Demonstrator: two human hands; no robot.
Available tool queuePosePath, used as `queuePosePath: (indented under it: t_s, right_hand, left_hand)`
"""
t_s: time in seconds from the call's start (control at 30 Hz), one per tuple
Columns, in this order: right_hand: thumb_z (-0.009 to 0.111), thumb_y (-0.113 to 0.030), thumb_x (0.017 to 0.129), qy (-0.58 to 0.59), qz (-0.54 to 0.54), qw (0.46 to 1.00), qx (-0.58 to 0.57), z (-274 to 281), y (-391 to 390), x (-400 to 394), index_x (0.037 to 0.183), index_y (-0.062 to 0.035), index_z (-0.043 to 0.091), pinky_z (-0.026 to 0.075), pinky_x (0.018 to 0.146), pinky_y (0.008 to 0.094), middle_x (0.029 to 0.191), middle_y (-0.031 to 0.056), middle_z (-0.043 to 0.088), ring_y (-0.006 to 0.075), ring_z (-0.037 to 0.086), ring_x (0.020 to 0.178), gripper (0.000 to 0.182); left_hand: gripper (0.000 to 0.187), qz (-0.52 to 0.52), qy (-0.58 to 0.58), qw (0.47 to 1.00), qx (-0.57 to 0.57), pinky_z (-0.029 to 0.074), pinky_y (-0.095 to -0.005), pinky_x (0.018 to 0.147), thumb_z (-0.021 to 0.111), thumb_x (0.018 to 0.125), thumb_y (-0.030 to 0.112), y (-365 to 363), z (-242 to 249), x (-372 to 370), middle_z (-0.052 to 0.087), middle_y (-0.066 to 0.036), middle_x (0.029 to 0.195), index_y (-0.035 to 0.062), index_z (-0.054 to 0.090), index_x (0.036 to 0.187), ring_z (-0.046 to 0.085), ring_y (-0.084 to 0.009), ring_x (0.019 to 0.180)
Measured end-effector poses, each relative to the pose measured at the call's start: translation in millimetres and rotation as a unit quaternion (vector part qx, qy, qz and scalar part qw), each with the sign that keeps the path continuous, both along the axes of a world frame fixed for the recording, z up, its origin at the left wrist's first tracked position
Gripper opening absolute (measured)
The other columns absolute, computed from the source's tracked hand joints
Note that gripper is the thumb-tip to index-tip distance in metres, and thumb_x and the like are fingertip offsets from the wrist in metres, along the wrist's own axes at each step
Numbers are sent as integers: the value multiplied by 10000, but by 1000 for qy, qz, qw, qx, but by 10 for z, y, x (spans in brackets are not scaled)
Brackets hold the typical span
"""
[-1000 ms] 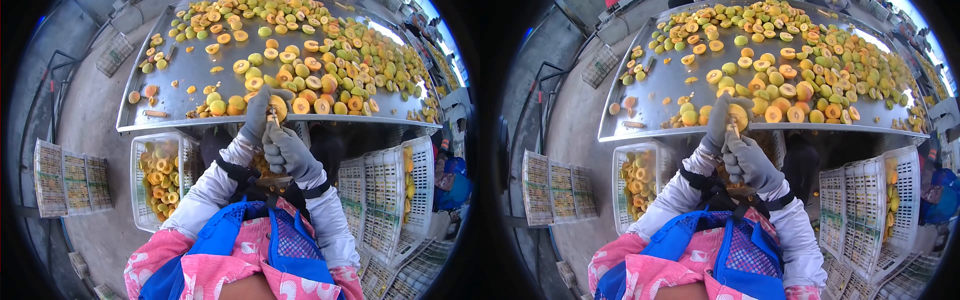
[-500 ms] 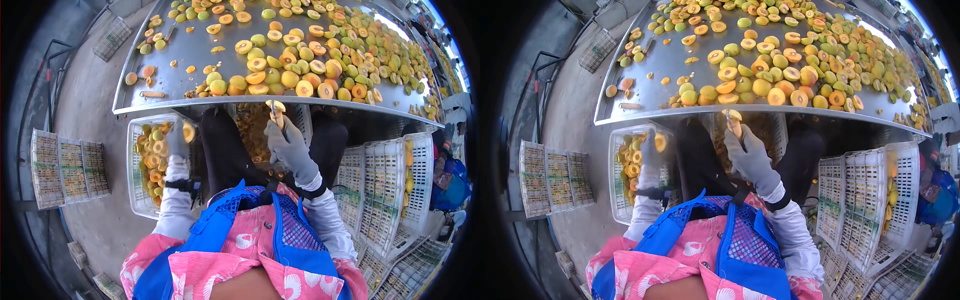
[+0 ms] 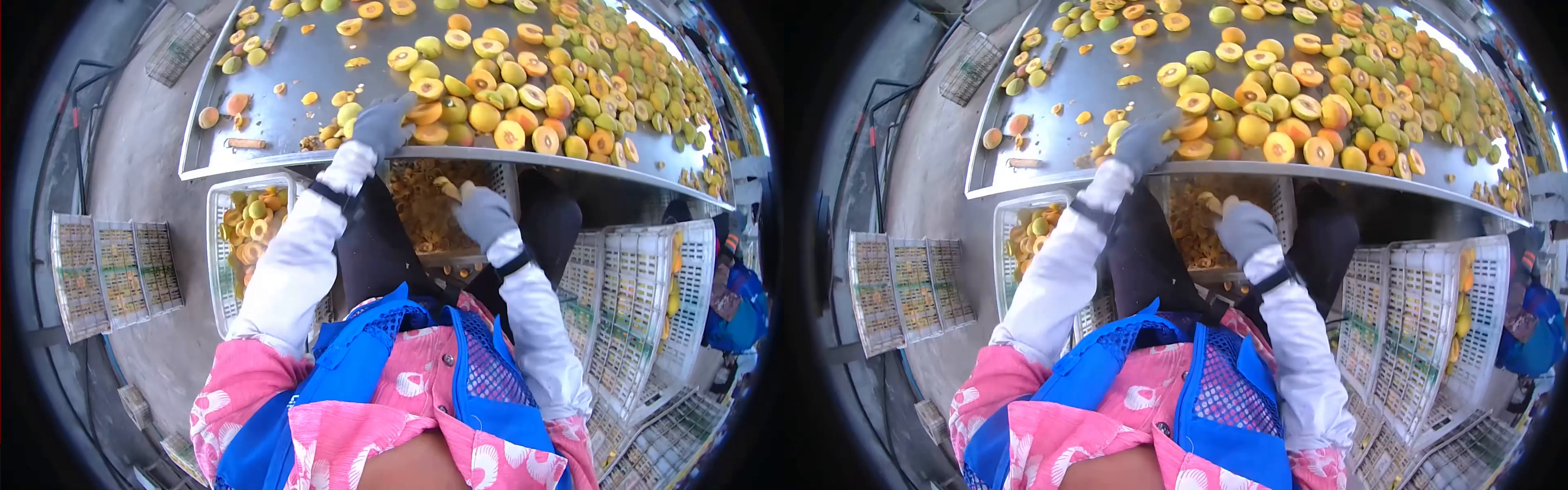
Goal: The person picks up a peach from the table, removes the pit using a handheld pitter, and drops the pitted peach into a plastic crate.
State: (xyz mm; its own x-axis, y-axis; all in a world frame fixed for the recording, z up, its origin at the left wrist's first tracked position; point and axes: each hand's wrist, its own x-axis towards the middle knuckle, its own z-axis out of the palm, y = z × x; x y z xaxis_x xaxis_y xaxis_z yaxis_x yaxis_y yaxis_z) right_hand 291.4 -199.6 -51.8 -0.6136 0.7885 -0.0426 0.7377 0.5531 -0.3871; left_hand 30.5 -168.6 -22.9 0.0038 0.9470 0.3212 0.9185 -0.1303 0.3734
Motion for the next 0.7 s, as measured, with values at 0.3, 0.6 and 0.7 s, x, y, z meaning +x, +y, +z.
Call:
queuePosePath:
  t_s: [0.3,0.6,0.7]
  right_hand:
    - [561,-333,952,220,-156,933,-240,12,-56,-80,962,-30,543,467,675,498,830,276,619,481,589,841,304]
    - [557,-249,981,409,-157,802,-407,1102,-459,-305,1018,-31,541,437,415,244,644,14,531,49,487,488,221]
    - [534,-226,992,399,-154,829,-361,1134,-528,-309,1015,-54,528,416,422,230,621,-6,505,56,466,473,174]
  left_hand:
    - [415,124,-270,955,20,502,-354,823,688,851,270,-69,35,-1,672,-163,1045,47,602,1191,643,-278,976]
    - [400,-60,-446,892,42,547,-296,820,642,891,55,-663,528,674,652,-158,1125,-3,423,1221,662,-204,970]
    - [406,-128,-756,641,29,534,-315,888,394,1038,334,-754,796,926,614,-139,1106,-12,448,1243,636,-203,1013]
